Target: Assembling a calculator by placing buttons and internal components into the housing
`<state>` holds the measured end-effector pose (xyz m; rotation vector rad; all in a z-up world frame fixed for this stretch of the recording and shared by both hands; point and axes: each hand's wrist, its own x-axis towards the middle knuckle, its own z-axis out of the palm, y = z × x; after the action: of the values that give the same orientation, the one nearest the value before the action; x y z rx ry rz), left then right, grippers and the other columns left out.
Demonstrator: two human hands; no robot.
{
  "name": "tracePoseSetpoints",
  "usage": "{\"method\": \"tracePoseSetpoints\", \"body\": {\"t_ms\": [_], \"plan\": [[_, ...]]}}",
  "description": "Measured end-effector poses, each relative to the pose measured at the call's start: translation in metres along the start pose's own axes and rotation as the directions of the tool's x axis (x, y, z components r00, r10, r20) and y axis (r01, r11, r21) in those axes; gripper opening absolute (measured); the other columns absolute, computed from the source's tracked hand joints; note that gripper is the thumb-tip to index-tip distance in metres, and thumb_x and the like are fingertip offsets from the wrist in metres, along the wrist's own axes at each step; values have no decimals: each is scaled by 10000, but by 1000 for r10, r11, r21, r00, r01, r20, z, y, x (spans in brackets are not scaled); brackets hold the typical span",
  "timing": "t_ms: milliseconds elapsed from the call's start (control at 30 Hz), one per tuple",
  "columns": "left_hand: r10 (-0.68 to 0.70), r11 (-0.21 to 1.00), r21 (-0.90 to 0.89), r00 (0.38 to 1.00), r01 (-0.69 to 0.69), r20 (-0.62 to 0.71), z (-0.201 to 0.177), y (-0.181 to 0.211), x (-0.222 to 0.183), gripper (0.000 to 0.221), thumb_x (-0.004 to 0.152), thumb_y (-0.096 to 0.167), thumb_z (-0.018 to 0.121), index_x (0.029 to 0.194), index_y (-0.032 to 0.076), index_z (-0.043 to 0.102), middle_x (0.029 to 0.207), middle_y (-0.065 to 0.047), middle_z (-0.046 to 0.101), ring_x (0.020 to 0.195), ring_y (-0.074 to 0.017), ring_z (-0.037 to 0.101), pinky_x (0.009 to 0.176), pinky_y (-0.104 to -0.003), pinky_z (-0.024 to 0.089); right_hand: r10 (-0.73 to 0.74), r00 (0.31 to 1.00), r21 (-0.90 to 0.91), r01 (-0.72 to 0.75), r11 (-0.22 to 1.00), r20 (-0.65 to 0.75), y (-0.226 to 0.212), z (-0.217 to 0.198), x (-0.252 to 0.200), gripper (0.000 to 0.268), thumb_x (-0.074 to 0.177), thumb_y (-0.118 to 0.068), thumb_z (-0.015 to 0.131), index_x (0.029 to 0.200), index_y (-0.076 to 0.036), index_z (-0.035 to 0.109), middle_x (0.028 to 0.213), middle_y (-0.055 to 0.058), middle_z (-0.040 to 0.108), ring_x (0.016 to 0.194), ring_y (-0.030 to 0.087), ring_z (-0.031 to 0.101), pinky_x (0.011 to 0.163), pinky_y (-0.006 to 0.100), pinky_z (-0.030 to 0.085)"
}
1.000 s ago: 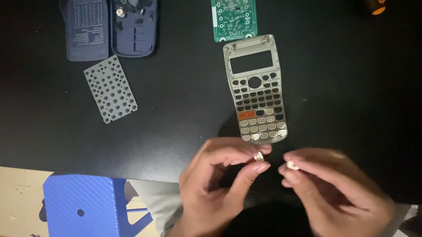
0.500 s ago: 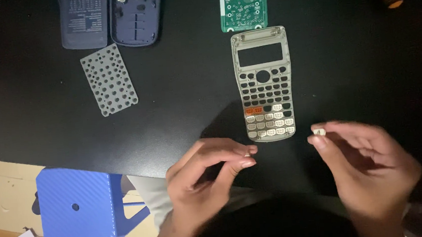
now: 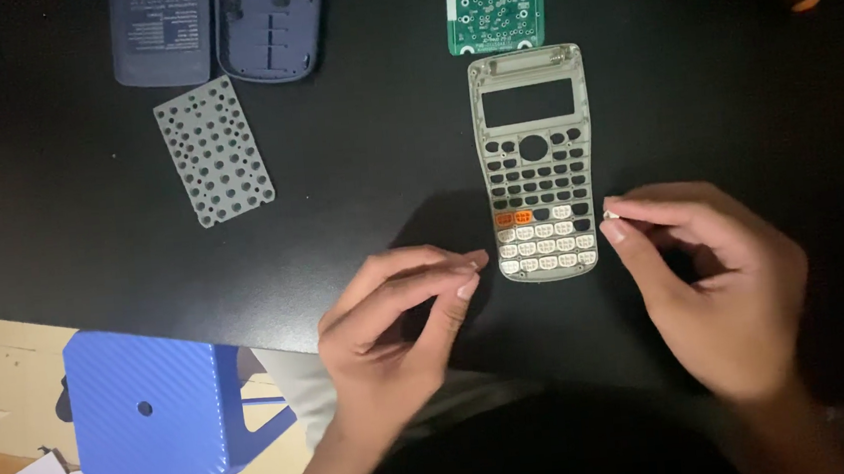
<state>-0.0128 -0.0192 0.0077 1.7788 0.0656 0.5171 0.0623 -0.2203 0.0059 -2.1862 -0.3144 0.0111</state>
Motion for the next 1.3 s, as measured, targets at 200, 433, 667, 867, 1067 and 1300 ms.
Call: {"method": "tracePoseSetpoints", "body": {"t_ms": [200,433,667,867,1067,1300], "plan": [[-42,997,58,999,43,-20,1,-2,0,115,881,-43,781,963,32,749,992,-138,749,914,-219,790,898,-270,633,32,999,53,-34,998,37,9,4,2,198,966,48,742,1161,24,716,1130,152,734,897,166,669,836,255,545],[-25,1000,-4,999,24,-27,4,-3,1,161,849,-74,797,959,-11,698,984,-191,753,924,-268,805,848,-278,682,8,999,-24,-7,1000,36,-2,1,6,131,939,43,807,1054,43,744,1073,155,744,907,177,689,774,252,553],[-19,1000,23,1000,19,-16,4,-4,1,111,889,-57,759,959,-10,687,988,-178,772,930,-257,802,899,-302,657,-56,998,-12,57,998,41,1,1,7,115,945,56,802,1045,50,747,1064,170,730,912,184,674,740,252,531],[-1,999,49,1000,2,-25,4,-4,2,117,890,-63,760,962,-9,685,985,-171,768,921,-250,792,884,-289,648,-16,997,-76,21,997,69,-2,-2,13,196,926,21,832,1106,13,754,1115,136,742,847,147,675,713,236,545],[-16,999,42,999,18,-34,5,-5,0,104,896,-53,756,948,7,689,974,-170,771,901,-242,798,876,-281,648,-130,984,-117,144,983,121,-5,-3,19,117,919,25,827,1028,25,783,1076,163,745,874,187,686,726,268,559],[22,998,55,999,-20,-25,4,-6,0,68,910,-51,738,946,-7,702,953,-172,770,879,-240,796,849,-272,649,-91,982,-199,124,972,168,-5,-7,22,161,921,-22,828,1074,-14,780,1074,137,726,860,185,675,702,281,558]]}}
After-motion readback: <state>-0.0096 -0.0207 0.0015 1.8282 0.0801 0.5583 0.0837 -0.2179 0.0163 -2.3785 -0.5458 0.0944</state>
